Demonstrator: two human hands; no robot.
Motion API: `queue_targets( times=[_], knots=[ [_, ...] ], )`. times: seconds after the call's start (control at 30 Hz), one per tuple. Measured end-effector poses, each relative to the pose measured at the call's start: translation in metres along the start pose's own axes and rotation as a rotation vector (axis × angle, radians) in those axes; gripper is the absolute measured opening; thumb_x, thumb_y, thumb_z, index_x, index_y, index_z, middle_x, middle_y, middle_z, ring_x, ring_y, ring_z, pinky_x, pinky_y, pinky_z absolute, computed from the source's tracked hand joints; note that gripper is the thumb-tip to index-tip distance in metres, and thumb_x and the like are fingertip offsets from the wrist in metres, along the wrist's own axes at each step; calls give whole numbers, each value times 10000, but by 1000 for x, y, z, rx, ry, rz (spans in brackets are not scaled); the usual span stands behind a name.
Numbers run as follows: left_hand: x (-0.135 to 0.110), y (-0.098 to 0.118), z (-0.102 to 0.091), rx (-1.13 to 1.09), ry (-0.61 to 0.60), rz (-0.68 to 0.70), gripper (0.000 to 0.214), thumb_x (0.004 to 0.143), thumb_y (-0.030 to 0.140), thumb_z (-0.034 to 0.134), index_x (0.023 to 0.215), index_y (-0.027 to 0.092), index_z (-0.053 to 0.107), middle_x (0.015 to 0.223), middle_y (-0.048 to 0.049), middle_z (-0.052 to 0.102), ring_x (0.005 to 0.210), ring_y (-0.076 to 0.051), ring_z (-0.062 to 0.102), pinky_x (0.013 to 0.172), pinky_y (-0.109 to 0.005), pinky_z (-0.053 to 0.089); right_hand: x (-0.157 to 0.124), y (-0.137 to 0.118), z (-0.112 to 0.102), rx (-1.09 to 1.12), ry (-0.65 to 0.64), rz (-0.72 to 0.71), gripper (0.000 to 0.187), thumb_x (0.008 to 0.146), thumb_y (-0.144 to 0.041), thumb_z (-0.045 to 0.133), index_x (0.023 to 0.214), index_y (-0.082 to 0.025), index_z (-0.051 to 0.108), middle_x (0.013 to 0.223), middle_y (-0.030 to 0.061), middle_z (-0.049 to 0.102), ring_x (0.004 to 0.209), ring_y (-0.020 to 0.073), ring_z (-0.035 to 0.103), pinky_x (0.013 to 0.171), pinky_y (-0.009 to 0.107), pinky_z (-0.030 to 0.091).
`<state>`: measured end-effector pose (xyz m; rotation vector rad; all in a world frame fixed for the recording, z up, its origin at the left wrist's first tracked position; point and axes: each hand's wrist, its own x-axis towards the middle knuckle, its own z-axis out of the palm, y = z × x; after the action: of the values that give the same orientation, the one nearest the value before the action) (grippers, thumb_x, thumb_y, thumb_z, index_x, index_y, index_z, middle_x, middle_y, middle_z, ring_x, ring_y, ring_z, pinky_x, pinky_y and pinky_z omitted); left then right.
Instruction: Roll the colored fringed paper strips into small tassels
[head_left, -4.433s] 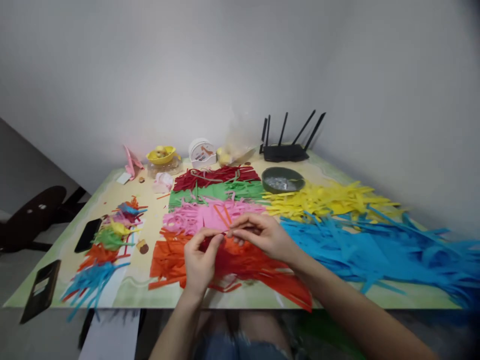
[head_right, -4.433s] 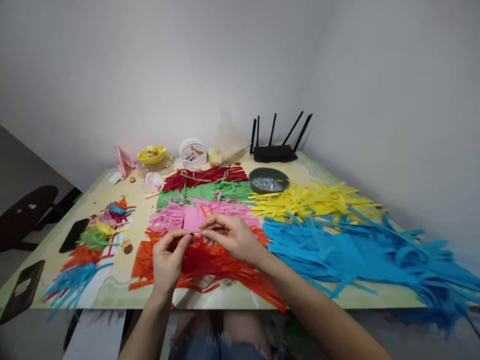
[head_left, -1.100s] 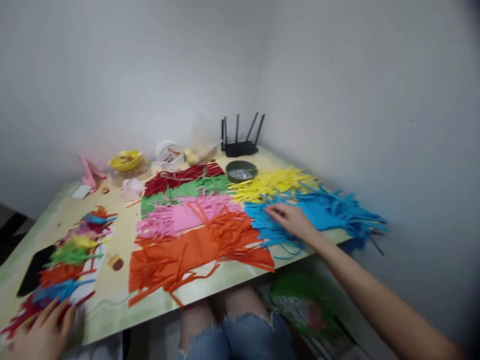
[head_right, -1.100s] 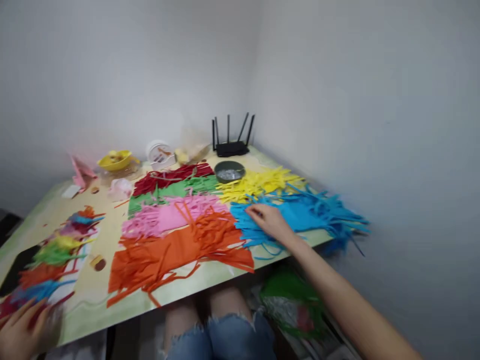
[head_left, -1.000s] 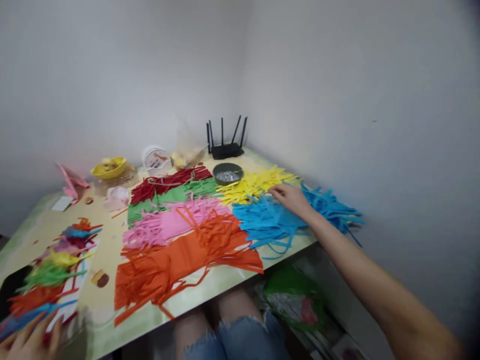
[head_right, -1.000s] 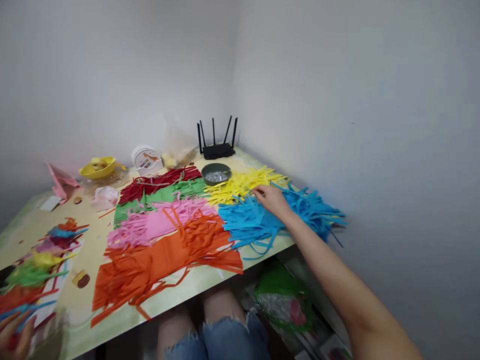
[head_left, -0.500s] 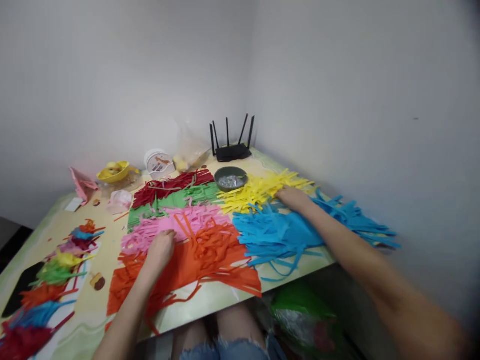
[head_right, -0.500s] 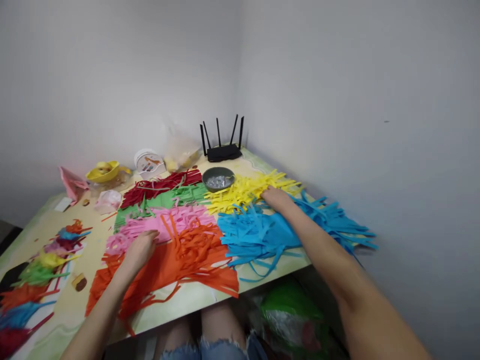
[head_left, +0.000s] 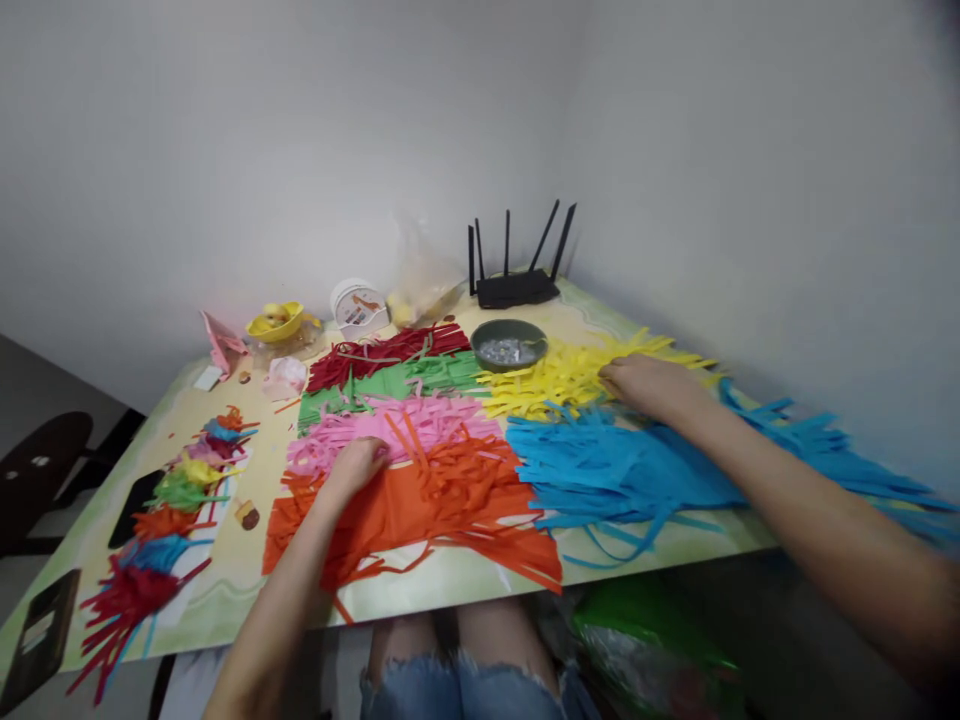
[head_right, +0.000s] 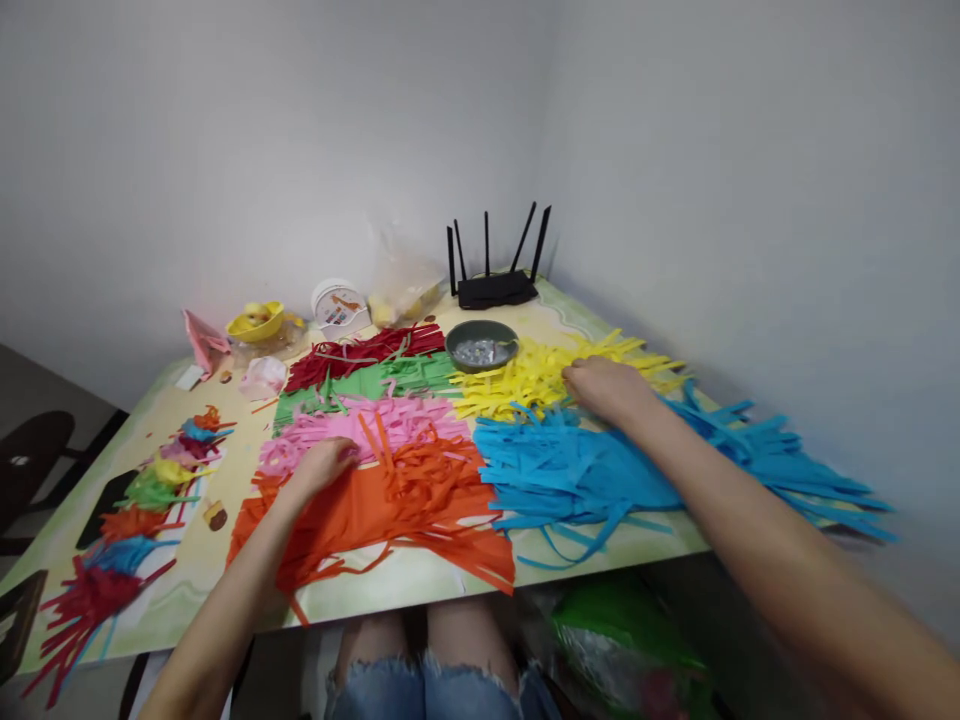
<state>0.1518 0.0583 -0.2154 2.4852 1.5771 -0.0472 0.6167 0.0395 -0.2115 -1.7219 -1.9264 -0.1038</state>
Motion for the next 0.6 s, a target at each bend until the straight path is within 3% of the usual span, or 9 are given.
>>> queue_targets(
  times=[0.1,0.13,0.23,0.3,0.37,0.43,0.53,0.6],
  knots=[
    [2,-3,2,-32,2,-27,217,831,188,531,945,163,713,1015,-107,721,949,-217,659,811,-264,454,-3,-79,9,46,-118,-221,180,878,-162,534,802,-127,693,856,162,694,833,231,629,755,346,454],
    [3,-4,3,-41,5,-40,212,824,184,537,934,158,717,1005,-110,723,943,-220,661,803,-268,457,-4,-110,18,76,-148,-287,184,895,-186,519,889,-141,697,923,143,700,886,222,626,799,340,459],
    [4,-4,6,-70,10,-81,189,817,185,554,893,153,724,965,-115,730,906,-216,668,783,-275,466,-4,-202,53,152,-256,-460,189,907,-203,519,959,-169,698,977,94,704,960,184,614,892,311,450],
    [4,-4,8,-89,17,-106,172,823,190,564,890,149,718,954,-109,731,894,-201,667,795,-288,471,1,-246,81,167,-313,-509,193,893,-212,550,1015,-169,693,1032,97,694,1027,189,591,924,312,437],
    [3,-3,8,-105,32,-126,168,830,197,568,908,144,707,945,-100,731,884,-193,666,802,-305,477,11,-269,104,146,-359,-485,176,867,-200,588,992,-144,698,1040,124,687,1060,219,579,917,337,440],
    [3,-4,9,-120,53,-137,170,833,210,565,917,149,701,920,-93,732,866,-194,667,782,-299,480,23,-276,121,113,-397,-427,132,868,-195,594,921,-126,693,984,114,689,1016,223,599,887,366,458],
    [4,-6,10,-137,112,-143,184,811,242,594,951,167,687,937,-101,727,888,-214,665,758,-278,471,34,-272,128,92,-410,-349,139,904,-205,555,907,-118,665,960,73,678,973,201,615,884,411,470],
    [7,-8,8,-143,180,-165,183,819,239,579,954,155,669,938,-121,717,903,-233,659,774,-296,465,29,-273,126,112,-390,-333,176,922,-174,503,962,-108,661,1051,117,663,1045,221,587,934,443,444]
  ],
)
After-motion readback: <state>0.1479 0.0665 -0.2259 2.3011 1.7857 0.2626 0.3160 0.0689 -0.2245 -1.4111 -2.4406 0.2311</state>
